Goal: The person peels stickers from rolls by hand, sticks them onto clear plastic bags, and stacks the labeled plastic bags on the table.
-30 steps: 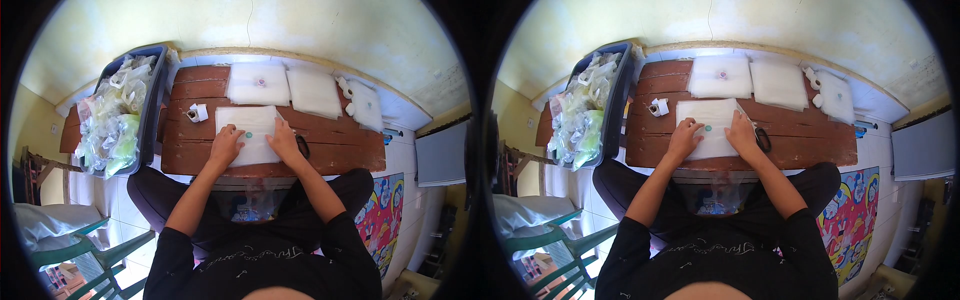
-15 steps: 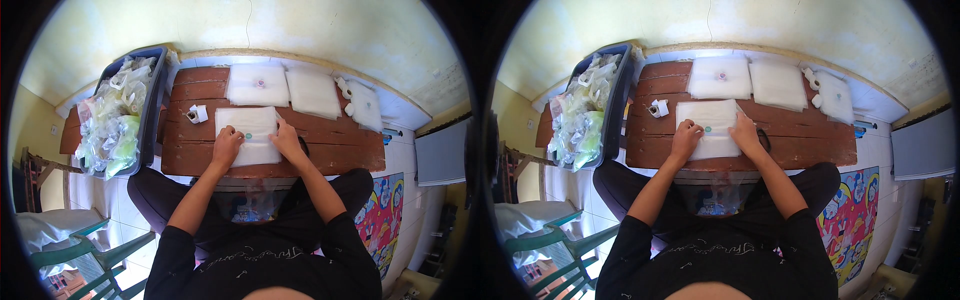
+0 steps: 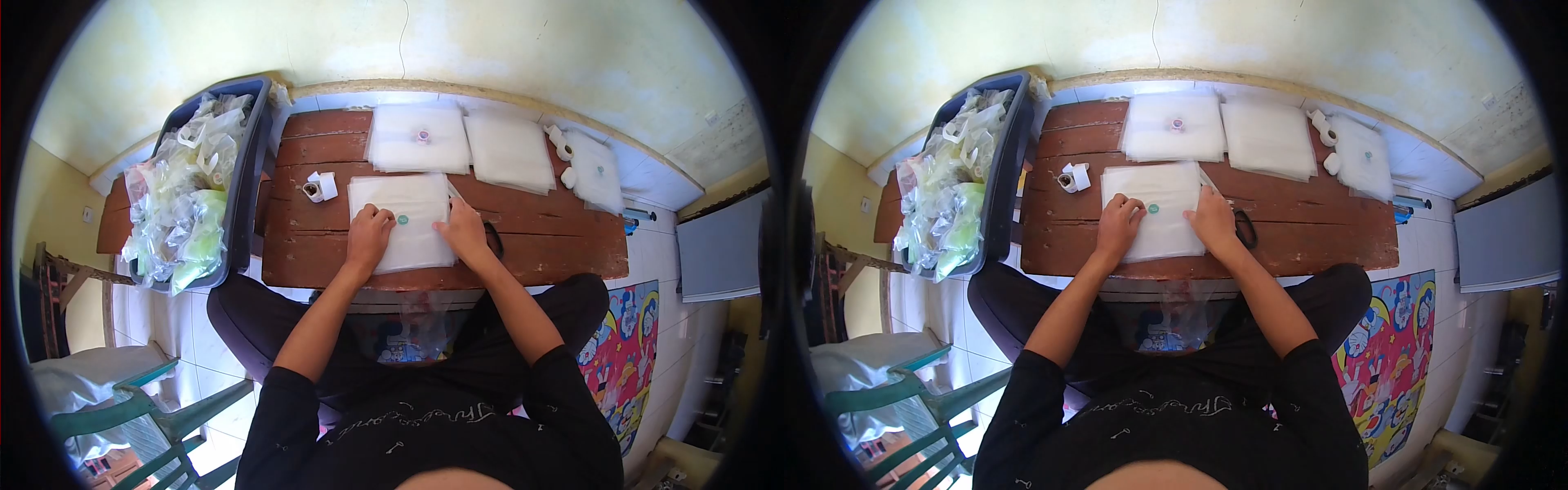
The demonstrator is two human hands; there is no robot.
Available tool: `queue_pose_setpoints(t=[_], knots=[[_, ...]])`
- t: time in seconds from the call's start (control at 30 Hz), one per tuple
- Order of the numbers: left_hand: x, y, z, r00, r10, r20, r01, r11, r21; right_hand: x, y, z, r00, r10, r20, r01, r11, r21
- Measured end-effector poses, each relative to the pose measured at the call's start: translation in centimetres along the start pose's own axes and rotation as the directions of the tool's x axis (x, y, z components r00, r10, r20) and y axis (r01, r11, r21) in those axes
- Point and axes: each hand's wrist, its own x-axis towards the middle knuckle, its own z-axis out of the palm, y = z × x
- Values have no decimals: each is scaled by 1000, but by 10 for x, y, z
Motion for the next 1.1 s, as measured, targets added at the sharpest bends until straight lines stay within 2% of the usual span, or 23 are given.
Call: queue_pose_setpoints(t=[0.07,0.2,0.27,0.4,0.47,0.5,0.57,0.6,0.67,0.8,0.87,0.9,0.97,1.1], knots=[[0,-3,1,1000,16,-8,-16,1000,-24,0,0,0,999,-39,-15,40,999,35],[2,-4,-2,1000,11,29,-10,999,-44,2,3,2,1000,-19,-5,20,997,77],[3,0,-8,995,-1,103,13,994,-113,5,8,4,1000,-12,-6,13,992,123],[5,5,-16,993,11,120,0,996,-91,6,14,10,999,-26,-18,29,990,141],[5,6,-20,992,17,127,-20,999,25,6,14,12,999,-36,-32,40,991,127],[5,7,-21,992,19,128,-22,999,25,7,18,16,999,-34,-33,38,991,128],[5,7,-22,1000,22,21,-25,991,134,9,24,24,976,-133,-171,151,984,96],[5,5,-21,999,23,23,-26,990,136,9,23,21,976,-132,-171,150,984,98],[5,0,-19,999,-35,41,30,994,104,9,19,15,993,-90,-75,100,983,156],[3,2,-14,997,28,66,-32,997,66,8,-1,-8,991,-56,-118,85,961,264],[2,5,-11,991,37,129,-46,997,68,7,-10,-20,995,-7,-101,39,948,317],[1,5,-10,991,35,128,-44,997,67,7,-9,-19,995,-8,-99,39,948,315],[-2,6,-10,990,60,125,-74,991,116,7,-3,-15,987,-49,-151,71,987,145],[-3,4,-4,994,59,93,-68,993,94,5,3,1,993,-47,-110,51,998,31]])
